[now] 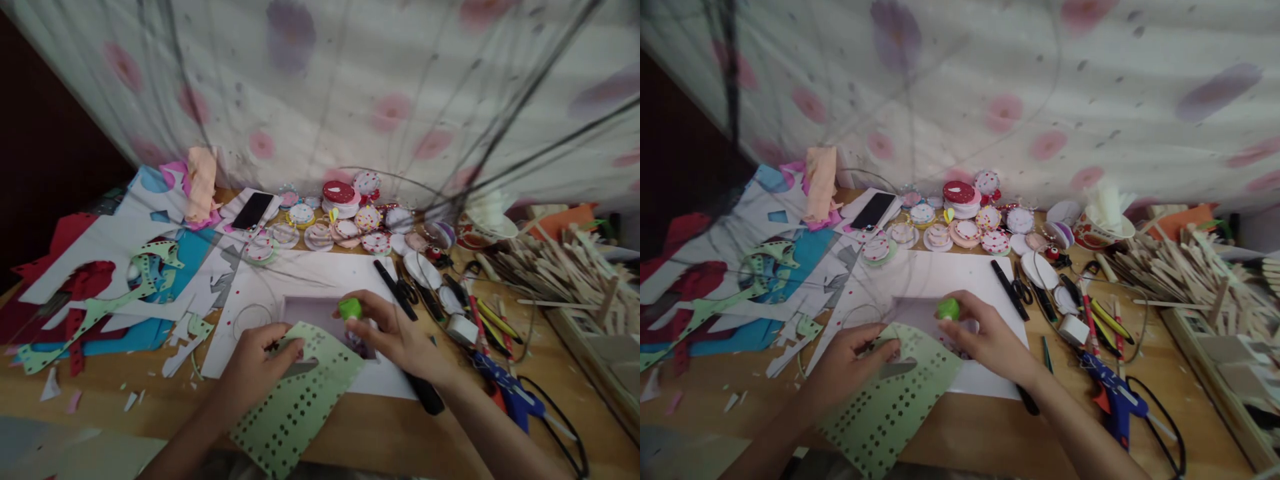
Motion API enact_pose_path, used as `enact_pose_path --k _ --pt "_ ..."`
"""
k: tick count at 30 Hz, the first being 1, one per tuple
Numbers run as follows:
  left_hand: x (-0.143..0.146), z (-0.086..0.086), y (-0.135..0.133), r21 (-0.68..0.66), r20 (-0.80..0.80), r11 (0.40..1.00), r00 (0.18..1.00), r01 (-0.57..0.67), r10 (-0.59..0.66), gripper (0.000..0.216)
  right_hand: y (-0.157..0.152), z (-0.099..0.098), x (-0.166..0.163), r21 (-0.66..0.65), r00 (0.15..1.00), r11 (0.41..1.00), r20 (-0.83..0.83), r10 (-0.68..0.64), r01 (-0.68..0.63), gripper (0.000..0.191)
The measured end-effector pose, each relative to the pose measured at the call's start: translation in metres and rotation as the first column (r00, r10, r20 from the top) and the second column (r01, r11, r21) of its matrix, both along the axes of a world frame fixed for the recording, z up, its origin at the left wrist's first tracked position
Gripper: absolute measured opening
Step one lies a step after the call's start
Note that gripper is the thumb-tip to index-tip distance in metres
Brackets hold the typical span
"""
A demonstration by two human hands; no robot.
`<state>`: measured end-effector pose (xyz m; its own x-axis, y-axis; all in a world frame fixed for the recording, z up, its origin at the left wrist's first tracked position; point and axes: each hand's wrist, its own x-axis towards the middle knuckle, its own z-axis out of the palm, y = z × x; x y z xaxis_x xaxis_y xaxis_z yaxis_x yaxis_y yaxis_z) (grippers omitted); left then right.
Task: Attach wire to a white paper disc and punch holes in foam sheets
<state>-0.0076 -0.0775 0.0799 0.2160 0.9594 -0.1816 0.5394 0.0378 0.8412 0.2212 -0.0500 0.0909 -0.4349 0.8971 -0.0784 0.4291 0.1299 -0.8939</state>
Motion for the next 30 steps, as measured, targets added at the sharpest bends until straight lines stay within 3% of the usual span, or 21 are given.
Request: enact_pose_path --k 4,12,19,25,30 --pt "-0.002 -0.003 -0.002 -0.047 0.075 0.998 0.997 -0.032 0.036 0.026 -0.002 -0.002 0.004 0.05 0.983 0.998 0.184 0.012 -0.022 0.021" --pt "0.001 -0.001 -0.005 -0.105 0.129 0.992 0.988 -0.074 0.087 0.026 -0.009 0.016 0.003 -0.028 0.978 0.979 0.045 0.202 -0.201 0.026" --pt "0.003 0.012 -0.002 -0.229 0.252 0.972 0.968 0.059 0.0 0.018 -0.014 0.013 -0.004 -0.035 0.985 0.984 0.024 0.173 -0.173 0.023" --pt "0.007 0.019 -0.001 -0.402 0.377 0.915 0.911 -0.004 0.17 0.023 -0.019 0.015 -0.008 0.036 0.991 0.992 0.055 0.118 -0.12 0.025" --pt "0.007 0.013 -0.001 -0.433 0.364 0.899 0.924 0.058 0.116 0.023 -0.02 0.016 -0.011 0.055 0.993 0.993 0.059 0.102 -0.105 0.027"
